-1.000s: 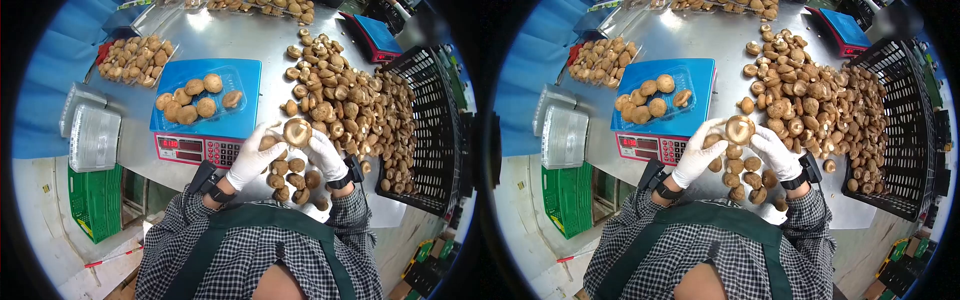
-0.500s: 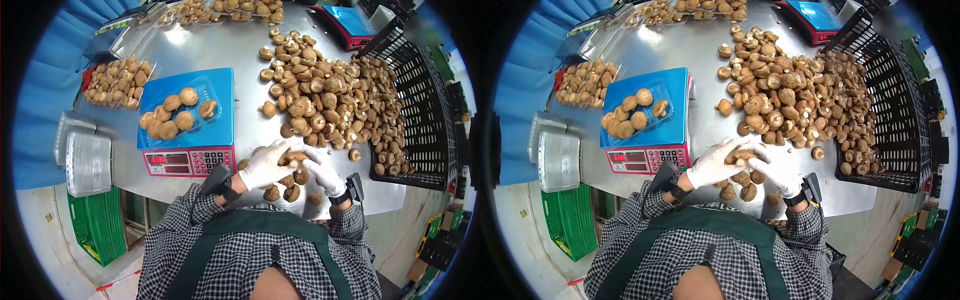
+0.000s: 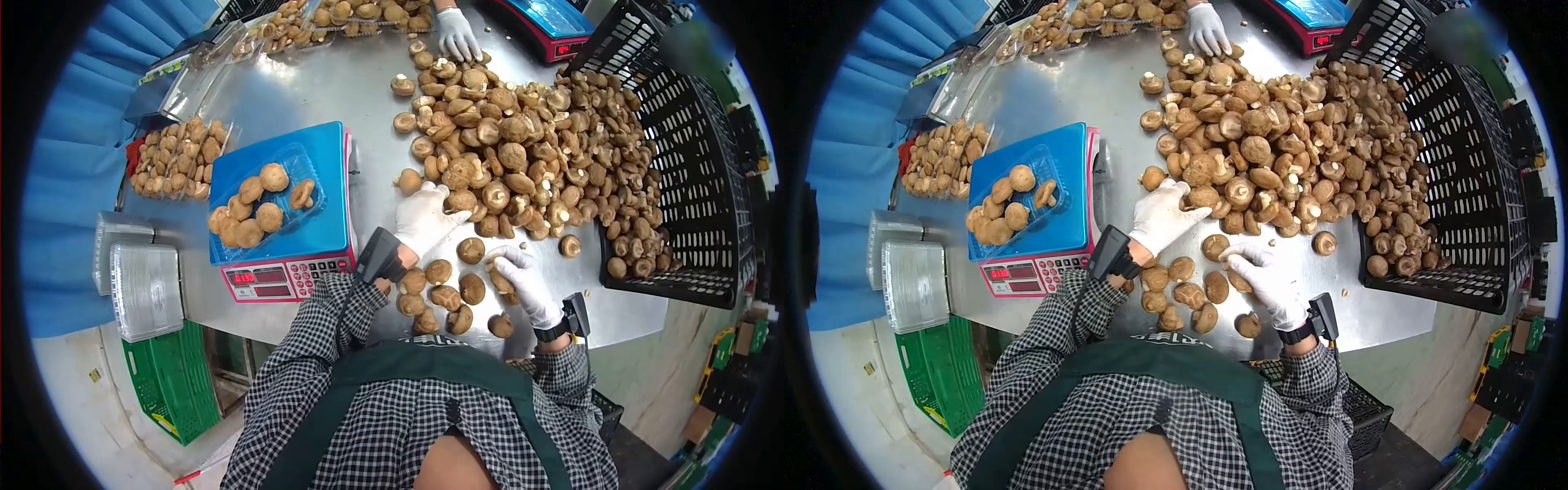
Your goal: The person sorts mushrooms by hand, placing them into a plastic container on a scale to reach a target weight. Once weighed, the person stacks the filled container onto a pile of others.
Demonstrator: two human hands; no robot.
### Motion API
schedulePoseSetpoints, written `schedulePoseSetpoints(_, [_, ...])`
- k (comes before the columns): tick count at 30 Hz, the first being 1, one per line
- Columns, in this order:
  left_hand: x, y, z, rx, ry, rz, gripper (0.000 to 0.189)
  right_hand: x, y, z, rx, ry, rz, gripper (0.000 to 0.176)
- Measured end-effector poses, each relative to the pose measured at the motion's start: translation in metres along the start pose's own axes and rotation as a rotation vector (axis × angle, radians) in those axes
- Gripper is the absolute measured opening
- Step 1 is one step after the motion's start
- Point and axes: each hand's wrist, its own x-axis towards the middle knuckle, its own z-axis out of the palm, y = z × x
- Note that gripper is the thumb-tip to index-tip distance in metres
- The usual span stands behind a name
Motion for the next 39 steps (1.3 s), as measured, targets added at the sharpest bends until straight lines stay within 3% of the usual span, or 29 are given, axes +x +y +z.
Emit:
schedulePoseSetpoints(2, [-0.003, -0.005, -0.002, -0.129, 0.014, 0.008, 0.046, 0.008, 0.009, -0.005, -0.025, -0.004, 0.066, 0.017])
schedulePoseSetpoints(4, [-0.007, -0.011, -0.014, -0.254, 0.030, 0.016, 0.044, 0.016, 0.008, -0.008, -0.110, -0.023, -0.004, 0.022])
schedulePoseSetpoints(6, [-0.013, -0.018, -0.031, -0.906, -0.336, -0.150, 0.042, 0.023, 0.001, -0.008, -0.068, 0.020, -0.094, 0.026])
schedulePoseSetpoints(7, [-0.019, -0.017, -0.045, -1.046, -0.452, -0.237, 0.042, 0.027, -0.007, -0.006, 0.034, -0.006, -0.124, 0.030])
schedulePoseSetpoints(8, [-0.027, -0.010, -0.054, -1.044, -0.443, -0.245, 0.042, 0.029, -0.017, -0.005, 0.136, -0.034, -0.152, 0.035])
schedulePoseSetpoints(10, [-0.044, 0.001, -0.065, -1.233, -0.407, -0.177, 0.046, 0.037, -0.034, -0.003, 0.059, -0.109, -0.214, 0.045])
schedulePoseSetpoints(12, [-0.051, -0.006, -0.068, -1.235, -0.502, -0.125, 0.050, 0.039, -0.059, 0.006, -0.112, -0.185, -0.384, 0.043])
schedulePoseSetpoints(14, [-0.058, -0.013, -0.066, -1.337, -0.644, -0.082, 0.056, 0.043, -0.059, 0.011, -0.064, -0.263, -0.311, 0.042])
schedulePoseSetpoints(15, [-0.064, 0.001, -0.075, -1.338, -0.507, -0.087, 0.054, 0.043, -0.059, 0.014, -0.020, -0.339, -0.235, 0.041])
schedulePoseSetpoints(16, [-0.068, 0.006, -0.082, -1.335, -0.500, -0.085, 0.054, 0.042, -0.059, 0.018, -0.021, -0.343, -0.241, 0.041])
schedulePoseSetpoints(20, [-0.081, 0.012, -0.089, -1.238, -0.277, -0.231, 0.040, 0.035, -0.059, 0.028, 0.056, -0.171, -0.249, 0.038])
schedulePoseSetpoints(22, [-0.086, 0.012, -0.094, -1.130, -0.164, -0.014, 0.029, 0.030, -0.056, 0.032, 0.118, -0.111, -0.172, 0.038])
schedulePoseSetpoints(26, [-0.095, 0.017, -0.100, -0.977, -0.027, 0.036, 0.022, 0.016, -0.059, 0.036, 0.198, -0.131, -0.148, 0.036])
schedulePoseSetpoints(29, [-0.107, 0.020, -0.119, -1.083, 0.075, 0.069, 0.022, 0.013, -0.055, 0.031, 0.202, -0.073, -0.126, 0.036])
schedulePoseSetpoints(32, [-0.118, 0.005, -0.123, -0.902, -0.061, 0.129, 0.026, 0.007, -0.058, 0.031, 0.229, -0.081, -0.160, 0.038])
schedulePoseSetpoints(33, [-0.120, 0.001, -0.124, -0.756, -0.268, 0.035, 0.030, 0.006, -0.059, 0.032, 0.229, -0.083, -0.162, 0.038])
schedulePoseSetpoints(34, [-0.124, 0.001, -0.123, -0.354, -0.295, 0.096, 0.031, 0.004, -0.059, 0.033, 0.206, -0.083, -0.153, 0.038])
schedulePoseSetpoints(36, [-0.133, 0.014, -0.118, -0.146, -0.087, 0.126, 0.025, 0.003, -0.063, 0.036, 0.181, -0.088, -0.146, 0.039])
schedulePoseSetpoints(37, [-0.133, 0.021, -0.119, -0.143, -0.084, 0.124, 0.025, 0.002, -0.065, 0.039, 0.151, -0.112, -0.157, 0.040])
schedulePoseSetpoints(39, [-0.132, 0.035, -0.120, -0.473, 0.090, 0.097, 0.034, 0.000, -0.066, 0.046, 0.058, -0.112, -0.166, 0.043])
